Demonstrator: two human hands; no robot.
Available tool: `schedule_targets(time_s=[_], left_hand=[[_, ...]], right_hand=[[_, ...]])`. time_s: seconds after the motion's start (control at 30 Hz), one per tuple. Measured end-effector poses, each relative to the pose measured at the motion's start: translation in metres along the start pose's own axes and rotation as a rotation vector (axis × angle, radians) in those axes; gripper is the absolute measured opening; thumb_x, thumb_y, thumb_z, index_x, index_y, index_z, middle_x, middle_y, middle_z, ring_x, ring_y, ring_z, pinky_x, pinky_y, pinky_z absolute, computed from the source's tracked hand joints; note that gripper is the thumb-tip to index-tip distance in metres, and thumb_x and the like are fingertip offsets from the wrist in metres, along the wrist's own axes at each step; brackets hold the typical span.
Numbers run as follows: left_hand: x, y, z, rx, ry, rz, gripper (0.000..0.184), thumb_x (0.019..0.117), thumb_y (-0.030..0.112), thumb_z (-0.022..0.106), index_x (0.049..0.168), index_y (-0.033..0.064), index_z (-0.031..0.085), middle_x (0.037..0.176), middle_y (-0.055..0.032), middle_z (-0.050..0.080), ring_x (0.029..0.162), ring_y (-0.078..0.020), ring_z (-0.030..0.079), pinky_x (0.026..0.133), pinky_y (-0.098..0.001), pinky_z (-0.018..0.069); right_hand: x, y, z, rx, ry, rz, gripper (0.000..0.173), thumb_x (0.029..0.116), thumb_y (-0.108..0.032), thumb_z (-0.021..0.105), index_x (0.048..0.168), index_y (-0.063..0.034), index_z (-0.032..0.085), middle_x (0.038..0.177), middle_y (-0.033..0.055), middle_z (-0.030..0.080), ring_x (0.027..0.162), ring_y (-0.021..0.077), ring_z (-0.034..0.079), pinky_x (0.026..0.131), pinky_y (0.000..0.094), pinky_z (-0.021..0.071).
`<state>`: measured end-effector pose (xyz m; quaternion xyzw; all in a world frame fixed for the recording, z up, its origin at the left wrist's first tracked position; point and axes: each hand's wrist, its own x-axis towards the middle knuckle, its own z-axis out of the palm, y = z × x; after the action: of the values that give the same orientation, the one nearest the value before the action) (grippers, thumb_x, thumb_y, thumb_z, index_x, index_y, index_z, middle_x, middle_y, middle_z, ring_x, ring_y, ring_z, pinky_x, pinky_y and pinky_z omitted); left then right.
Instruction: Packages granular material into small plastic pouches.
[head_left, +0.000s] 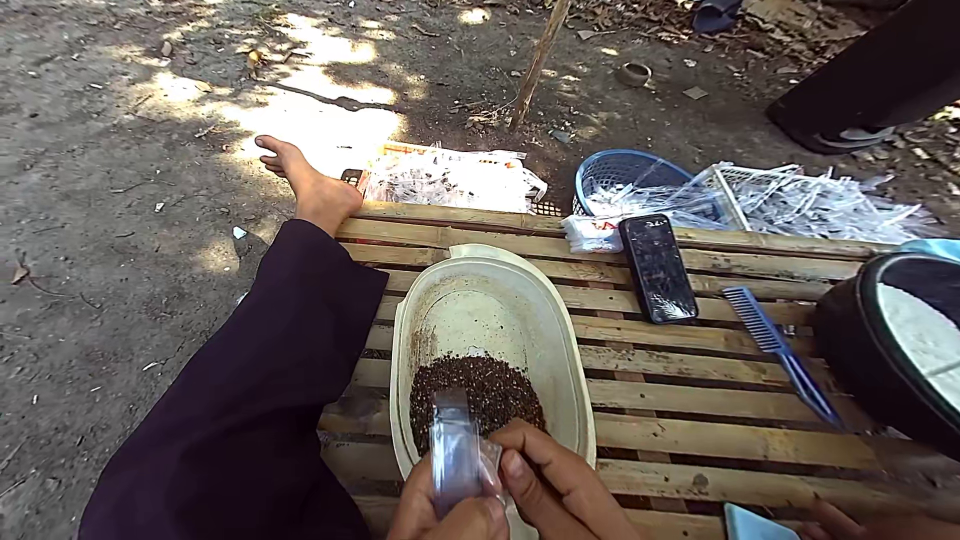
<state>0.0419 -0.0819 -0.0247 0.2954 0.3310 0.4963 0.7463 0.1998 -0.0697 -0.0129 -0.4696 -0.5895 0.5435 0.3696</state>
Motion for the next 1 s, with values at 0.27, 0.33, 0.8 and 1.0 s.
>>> schedule_targets(time_s=[0.27, 0.33, 0.8, 1.0], left_hand=[[0.013, 0.001, 0.008, 0.176, 0.374, 0.133, 0.014, 0.0987, -0.006, 0.047, 0.111, 0.001, 0.048, 0.082, 0.0057, 0.066, 0.073, -0.0016, 0.065, 0.07, -0.0203, 0.0571], [0.007, -0.003, 0.008, 0.305, 0.324, 0.1, 0.009, 0.0966, -0.004, 0.053, 0.104, 0.0004, 0.056, 0.081, 0.0086, 0.068, 0.072, 0.0028, 0.065, 0.069, -0.0184, 0.0562], [0.014, 0.102, 0.094, 1.126, 0.061, -0.093, 0.018, 0.0905, -0.002, 0.063, 0.084, -0.0189, 0.066, 0.073, -0.0267, 0.067, 0.063, -0.0299, 0.066, 0.063, -0.0339, 0.054], [0.008, 0.045, 0.027, 0.515, 0.335, -0.176, 0.023, 0.0971, -0.007, 0.049, 0.107, -0.0258, 0.056, 0.081, -0.0192, 0.064, 0.065, -0.0062, 0.06, 0.061, -0.0158, 0.0484]], right_hand=[[0.0, 0.0, 0.013, -0.013, 0.148, -0.088, 0.032, 0.1061, -0.016, 0.051, 0.093, 0.0076, 0.068, 0.081, 0.0045, 0.06, 0.076, -0.0011, 0.054, 0.068, 0.0142, 0.0436], [0.004, 0.001, 0.012, -0.024, 0.197, -0.037, 0.028, 0.1033, -0.018, 0.057, 0.101, 0.0054, 0.071, 0.083, 0.0014, 0.061, 0.076, -0.0023, 0.054, 0.068, 0.0138, 0.0445], [0.071, -0.047, -0.019, -0.167, 0.754, -0.279, 0.025, 0.1046, -0.018, 0.053, 0.083, -0.0184, 0.066, 0.078, -0.0132, 0.055, 0.058, -0.0078, 0.047, 0.05, 0.0059, 0.0375], [0.102, -0.079, -0.039, -0.211, 0.581, -0.262, 0.017, 0.1042, -0.014, 0.056, 0.095, -0.0118, 0.07, 0.071, -0.014, 0.059, 0.054, -0.0075, 0.05, 0.049, 0.0078, 0.0423]])
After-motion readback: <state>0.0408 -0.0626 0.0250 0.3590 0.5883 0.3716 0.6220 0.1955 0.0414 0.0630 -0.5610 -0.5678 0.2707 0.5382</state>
